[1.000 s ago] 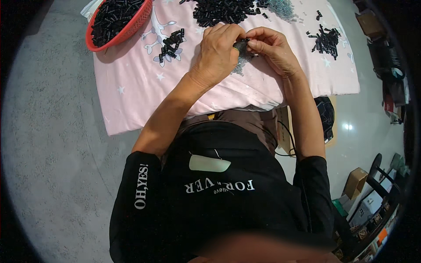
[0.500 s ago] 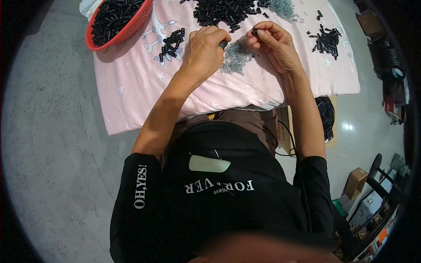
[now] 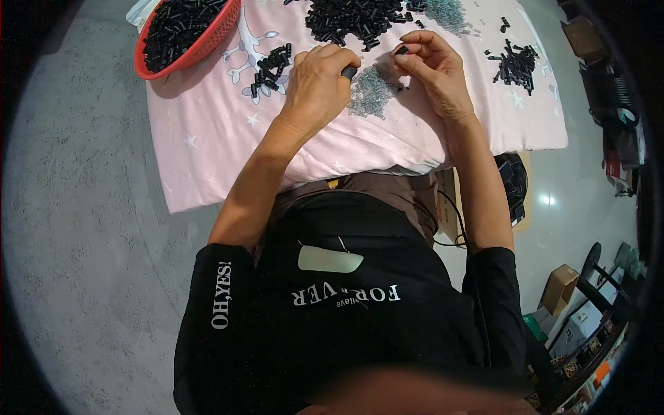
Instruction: Assembling small black plastic components and beads by hand at a workbench.
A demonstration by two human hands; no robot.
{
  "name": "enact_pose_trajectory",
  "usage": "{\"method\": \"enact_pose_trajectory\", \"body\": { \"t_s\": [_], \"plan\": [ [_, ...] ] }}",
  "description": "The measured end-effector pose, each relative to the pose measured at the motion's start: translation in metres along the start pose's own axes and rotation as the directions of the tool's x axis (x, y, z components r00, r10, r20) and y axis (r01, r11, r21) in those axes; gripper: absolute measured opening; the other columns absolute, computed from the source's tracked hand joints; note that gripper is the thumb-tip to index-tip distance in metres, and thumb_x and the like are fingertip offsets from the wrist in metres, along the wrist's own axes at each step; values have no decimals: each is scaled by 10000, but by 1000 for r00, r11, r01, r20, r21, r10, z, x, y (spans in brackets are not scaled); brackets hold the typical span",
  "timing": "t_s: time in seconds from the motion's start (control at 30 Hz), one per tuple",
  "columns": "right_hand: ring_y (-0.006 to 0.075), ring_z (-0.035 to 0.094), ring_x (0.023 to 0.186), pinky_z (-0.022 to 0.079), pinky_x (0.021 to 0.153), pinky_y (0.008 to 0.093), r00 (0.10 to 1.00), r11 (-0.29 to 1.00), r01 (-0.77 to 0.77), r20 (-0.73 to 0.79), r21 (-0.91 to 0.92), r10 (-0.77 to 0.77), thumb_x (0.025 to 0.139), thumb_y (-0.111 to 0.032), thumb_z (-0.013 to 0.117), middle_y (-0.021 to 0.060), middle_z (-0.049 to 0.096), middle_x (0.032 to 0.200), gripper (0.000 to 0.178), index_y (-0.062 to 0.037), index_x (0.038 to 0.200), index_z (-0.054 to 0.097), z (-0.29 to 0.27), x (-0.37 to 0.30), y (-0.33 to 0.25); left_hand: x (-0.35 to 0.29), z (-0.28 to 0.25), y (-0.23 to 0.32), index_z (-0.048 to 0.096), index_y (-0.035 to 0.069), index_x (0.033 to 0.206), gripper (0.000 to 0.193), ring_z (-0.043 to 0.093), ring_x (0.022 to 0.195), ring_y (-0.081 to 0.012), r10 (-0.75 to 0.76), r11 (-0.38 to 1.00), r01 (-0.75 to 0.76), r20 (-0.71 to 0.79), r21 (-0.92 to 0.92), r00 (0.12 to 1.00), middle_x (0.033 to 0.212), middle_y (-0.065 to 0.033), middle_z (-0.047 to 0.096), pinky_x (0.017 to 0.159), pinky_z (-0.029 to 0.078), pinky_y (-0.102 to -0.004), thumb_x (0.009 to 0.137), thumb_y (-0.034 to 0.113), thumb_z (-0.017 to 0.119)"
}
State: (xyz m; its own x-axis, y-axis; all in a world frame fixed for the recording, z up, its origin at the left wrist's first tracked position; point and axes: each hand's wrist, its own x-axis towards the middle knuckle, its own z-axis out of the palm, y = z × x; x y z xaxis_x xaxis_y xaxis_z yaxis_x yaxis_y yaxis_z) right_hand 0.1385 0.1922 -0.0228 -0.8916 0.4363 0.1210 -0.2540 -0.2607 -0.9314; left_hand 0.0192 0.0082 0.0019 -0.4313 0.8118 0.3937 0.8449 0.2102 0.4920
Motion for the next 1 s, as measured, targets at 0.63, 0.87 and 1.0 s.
{"method": "enact_pose_trajectory", "body": {
  "t_s": [0.63, 0.87, 1.0],
  "plan": [
    [111, 645, 794, 553, 741, 250, 994, 984, 105, -5, -144, -106, 856, 17, 708, 39, 662, 878, 195, 1, 1034, 631, -1, -1, 5, -4, -2, -2, 665, 5, 938, 226, 627, 878, -333, -17, 1000, 17, 3, 4, 1000, 888, -143, 660, 832, 447, -420, 763, -37, 527],
    [135, 680, 803, 570, 722, 246, 998, 988, 44, -32, -151, -50, 893, -31, 687, 85, 703, 912, 172, 4, 1060, 663, -3, -1, 3, -7, -4, -2, 669, 6, 934, 194, 631, 873, -333, -13, 1000, 13, 0, 16, 1000, 890, -141, 664, 820, 448, -414, 782, -14, 551],
    [140, 692, 808, 573, 713, 236, 999, 999, 24, -45, -47, -26, 916, -37, 661, 110, 708, 918, 152, 10, 1060, 655, -1, -2, -1, -8, -7, 1, 679, 25, 919, 164, 624, 874, -299, -29, 999, 28, 34, 45, 999, 872, -115, 657, 843, 416, -398, 791, 11, 577]
  ]
}}
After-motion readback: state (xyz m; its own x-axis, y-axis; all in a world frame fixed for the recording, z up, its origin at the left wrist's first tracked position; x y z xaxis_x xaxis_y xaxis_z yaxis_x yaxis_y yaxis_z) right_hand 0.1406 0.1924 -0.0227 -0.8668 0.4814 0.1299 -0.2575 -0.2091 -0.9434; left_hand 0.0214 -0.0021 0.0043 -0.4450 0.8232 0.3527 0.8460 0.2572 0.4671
